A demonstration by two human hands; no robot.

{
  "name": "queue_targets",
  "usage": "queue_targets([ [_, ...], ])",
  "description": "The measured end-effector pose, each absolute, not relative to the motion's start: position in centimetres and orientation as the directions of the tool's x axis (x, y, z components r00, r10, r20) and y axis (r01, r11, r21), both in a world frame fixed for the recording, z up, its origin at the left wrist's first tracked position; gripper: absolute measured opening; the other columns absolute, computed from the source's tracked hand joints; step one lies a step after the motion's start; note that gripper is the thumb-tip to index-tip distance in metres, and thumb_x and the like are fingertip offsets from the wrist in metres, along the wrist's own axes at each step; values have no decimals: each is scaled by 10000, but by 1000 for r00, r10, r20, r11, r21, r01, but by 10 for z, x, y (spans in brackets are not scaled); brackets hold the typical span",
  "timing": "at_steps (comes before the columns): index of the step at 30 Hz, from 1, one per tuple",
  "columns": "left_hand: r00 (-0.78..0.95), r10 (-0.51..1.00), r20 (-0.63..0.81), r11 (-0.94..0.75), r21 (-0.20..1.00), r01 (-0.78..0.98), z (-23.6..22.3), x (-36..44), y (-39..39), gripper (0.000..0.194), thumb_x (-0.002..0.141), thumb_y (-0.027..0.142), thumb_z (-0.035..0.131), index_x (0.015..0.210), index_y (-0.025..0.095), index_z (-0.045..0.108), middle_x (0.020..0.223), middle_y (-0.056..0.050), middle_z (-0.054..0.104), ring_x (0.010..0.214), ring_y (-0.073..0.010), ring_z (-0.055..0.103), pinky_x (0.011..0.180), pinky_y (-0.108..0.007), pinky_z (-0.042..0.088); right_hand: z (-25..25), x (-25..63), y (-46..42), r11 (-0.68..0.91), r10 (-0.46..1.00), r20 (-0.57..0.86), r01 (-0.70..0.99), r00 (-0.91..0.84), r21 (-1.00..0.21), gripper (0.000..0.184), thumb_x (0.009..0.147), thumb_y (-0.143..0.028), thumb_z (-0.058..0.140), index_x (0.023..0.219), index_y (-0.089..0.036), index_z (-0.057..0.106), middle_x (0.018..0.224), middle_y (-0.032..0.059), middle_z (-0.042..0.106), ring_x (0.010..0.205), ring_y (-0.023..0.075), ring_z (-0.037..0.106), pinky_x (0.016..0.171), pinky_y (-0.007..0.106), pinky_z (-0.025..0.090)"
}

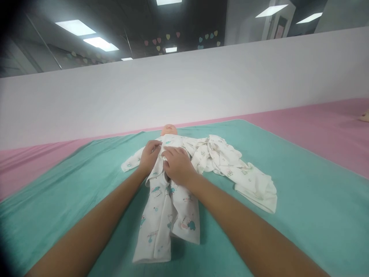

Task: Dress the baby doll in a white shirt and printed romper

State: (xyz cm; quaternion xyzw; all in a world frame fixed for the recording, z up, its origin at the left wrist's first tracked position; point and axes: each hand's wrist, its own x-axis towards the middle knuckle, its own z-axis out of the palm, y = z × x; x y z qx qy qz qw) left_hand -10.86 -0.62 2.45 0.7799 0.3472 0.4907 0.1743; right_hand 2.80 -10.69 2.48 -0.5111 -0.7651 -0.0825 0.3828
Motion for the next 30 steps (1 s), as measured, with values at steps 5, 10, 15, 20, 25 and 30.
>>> queue_targets([
  [5,273,705,654,-704,602,376,23,-108,-5,200,845,178,430,936,221,603,1014,-29,581,1003,-183,538,931,-349,415,25,28,-107,470,717,669,846,-198,-253,277,850,-165,423,1077,-193,578,1268,79,546,1201,221,443,1046,425,297],
  [10,273,695,665,-714,592,374,22,-108,-3,205,845,169,426,933,225,603,1015,-27,584,1001,-182,536,929,-344,412,25,28,-106,458,718,669,854,-192,-246,268,853,-173,425,1071,-195,579,1273,70,544,1198,215,445,1049,415,298],
  [15,274,694,665,-715,594,368,22,-108,-4,202,845,168,429,931,223,603,1020,-24,584,1014,-176,533,940,-336,406,24,28,-105,457,717,670,855,-191,-245,277,852,-174,428,1085,-200,577,1290,65,535,1202,216,443,1046,412,302],
  [20,279,696,661,-714,597,367,23,-109,-5,203,846,166,424,926,224,600,1021,-26,583,1023,-178,532,945,-343,406,24,28,-105,453,720,667,857,-190,-245,275,854,-182,433,1087,-202,577,1298,62,530,1206,223,440,1047,418,301],
  [25,283,695,661,-715,594,368,24,-109,-5,198,842,165,431,928,224,599,1022,-27,584,1021,-183,533,943,-351,409,23,28,-105,450,723,664,858,-189,-246,271,856,-187,434,1085,-202,578,1298,59,530,1199,225,445,1043,421,305],
  [30,284,700,655,-710,600,368,24,-109,-6,195,842,168,430,919,223,600,1025,-31,585,1020,-188,535,943,-360,412,24,28,-106,453,721,667,856,-188,-248,271,857,-186,432,1083,-200,580,1290,65,536,1196,230,447,1039,428,308],
])
